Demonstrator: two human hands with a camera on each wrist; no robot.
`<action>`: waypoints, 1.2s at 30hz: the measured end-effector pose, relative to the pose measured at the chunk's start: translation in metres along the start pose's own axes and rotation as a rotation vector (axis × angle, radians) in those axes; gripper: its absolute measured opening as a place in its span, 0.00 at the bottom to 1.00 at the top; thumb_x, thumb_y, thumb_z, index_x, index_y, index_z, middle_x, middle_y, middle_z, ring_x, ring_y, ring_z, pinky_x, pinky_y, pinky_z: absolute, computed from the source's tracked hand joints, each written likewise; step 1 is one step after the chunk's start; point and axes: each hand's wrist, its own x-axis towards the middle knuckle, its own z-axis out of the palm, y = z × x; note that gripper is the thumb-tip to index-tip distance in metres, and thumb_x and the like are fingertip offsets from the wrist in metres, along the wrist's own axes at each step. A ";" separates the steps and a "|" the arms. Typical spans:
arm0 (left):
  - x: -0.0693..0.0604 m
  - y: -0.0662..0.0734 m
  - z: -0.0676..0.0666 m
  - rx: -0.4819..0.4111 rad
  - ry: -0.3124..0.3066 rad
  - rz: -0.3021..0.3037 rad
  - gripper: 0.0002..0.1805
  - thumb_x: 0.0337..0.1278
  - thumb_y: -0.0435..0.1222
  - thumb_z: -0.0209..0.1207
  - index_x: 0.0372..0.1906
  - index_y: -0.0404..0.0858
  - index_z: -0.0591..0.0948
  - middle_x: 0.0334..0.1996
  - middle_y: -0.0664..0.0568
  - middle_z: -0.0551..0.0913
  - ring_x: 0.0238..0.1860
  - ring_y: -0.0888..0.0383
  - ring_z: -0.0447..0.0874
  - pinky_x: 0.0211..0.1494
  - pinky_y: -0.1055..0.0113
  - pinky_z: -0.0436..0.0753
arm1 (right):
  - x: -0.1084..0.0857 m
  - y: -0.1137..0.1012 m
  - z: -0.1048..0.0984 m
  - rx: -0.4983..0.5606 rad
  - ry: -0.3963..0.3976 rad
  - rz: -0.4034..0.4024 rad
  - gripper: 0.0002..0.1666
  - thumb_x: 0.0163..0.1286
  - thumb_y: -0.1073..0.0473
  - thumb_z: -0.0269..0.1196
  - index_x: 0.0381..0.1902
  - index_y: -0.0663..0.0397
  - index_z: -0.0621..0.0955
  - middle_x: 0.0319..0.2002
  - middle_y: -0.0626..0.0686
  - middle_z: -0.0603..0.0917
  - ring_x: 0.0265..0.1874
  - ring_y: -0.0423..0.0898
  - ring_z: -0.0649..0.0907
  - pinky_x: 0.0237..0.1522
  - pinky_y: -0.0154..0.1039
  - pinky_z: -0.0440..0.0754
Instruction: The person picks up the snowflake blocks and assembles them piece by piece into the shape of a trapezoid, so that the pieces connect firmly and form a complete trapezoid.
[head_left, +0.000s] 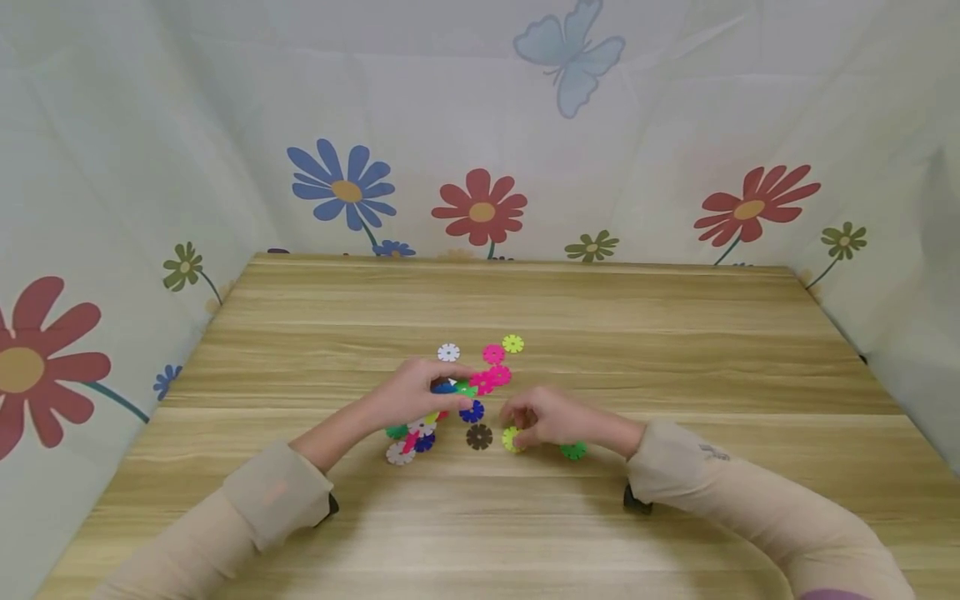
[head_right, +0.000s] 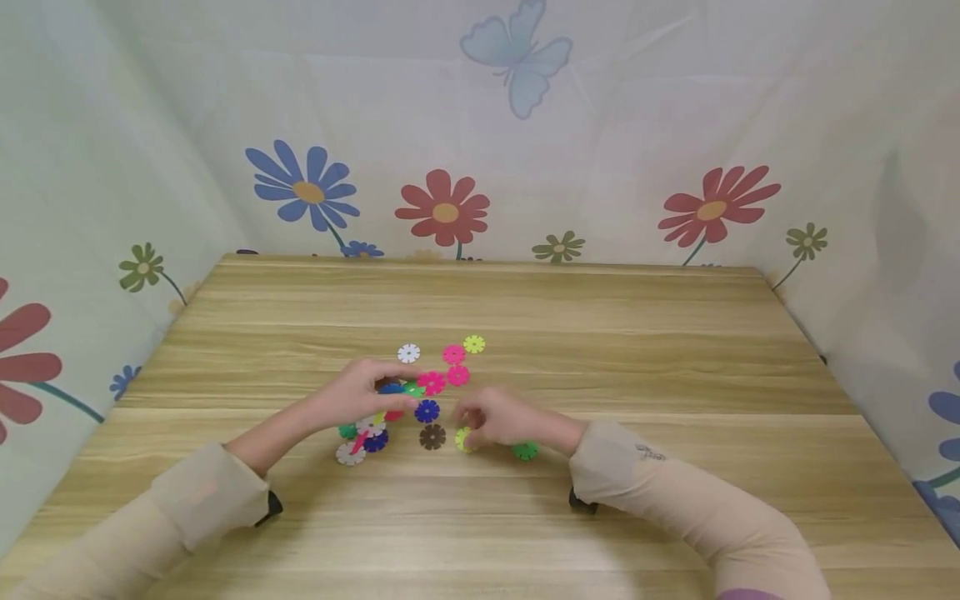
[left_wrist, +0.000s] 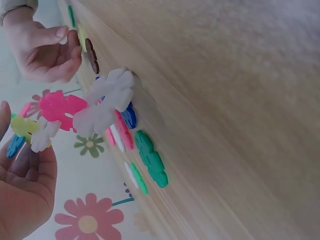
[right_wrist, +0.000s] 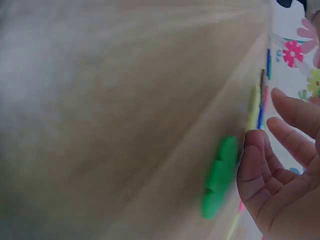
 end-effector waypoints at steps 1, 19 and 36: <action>0.000 -0.001 0.000 -0.001 -0.003 0.001 0.23 0.49 0.45 0.59 0.52 0.41 0.76 0.37 0.54 0.81 0.20 0.64 0.63 0.24 0.75 0.68 | 0.000 0.001 0.001 -0.032 -0.002 0.001 0.17 0.50 0.63 0.66 0.40 0.60 0.80 0.24 0.46 0.77 0.23 0.35 0.72 0.25 0.27 0.74; -0.003 -0.001 0.001 -0.008 -0.015 0.017 0.25 0.48 0.49 0.59 0.51 0.40 0.76 0.33 0.55 0.81 0.20 0.63 0.63 0.22 0.75 0.67 | -0.003 0.002 0.009 -0.147 -0.010 0.036 0.13 0.48 0.59 0.67 0.34 0.53 0.78 0.28 0.46 0.76 0.28 0.39 0.72 0.31 0.28 0.72; -0.005 0.006 0.003 0.004 0.010 0.046 0.21 0.49 0.44 0.60 0.50 0.42 0.78 0.30 0.56 0.81 0.20 0.63 0.65 0.23 0.76 0.68 | -0.010 0.006 0.002 0.022 0.041 0.038 0.10 0.51 0.71 0.61 0.30 0.56 0.73 0.24 0.48 0.73 0.25 0.38 0.70 0.26 0.29 0.71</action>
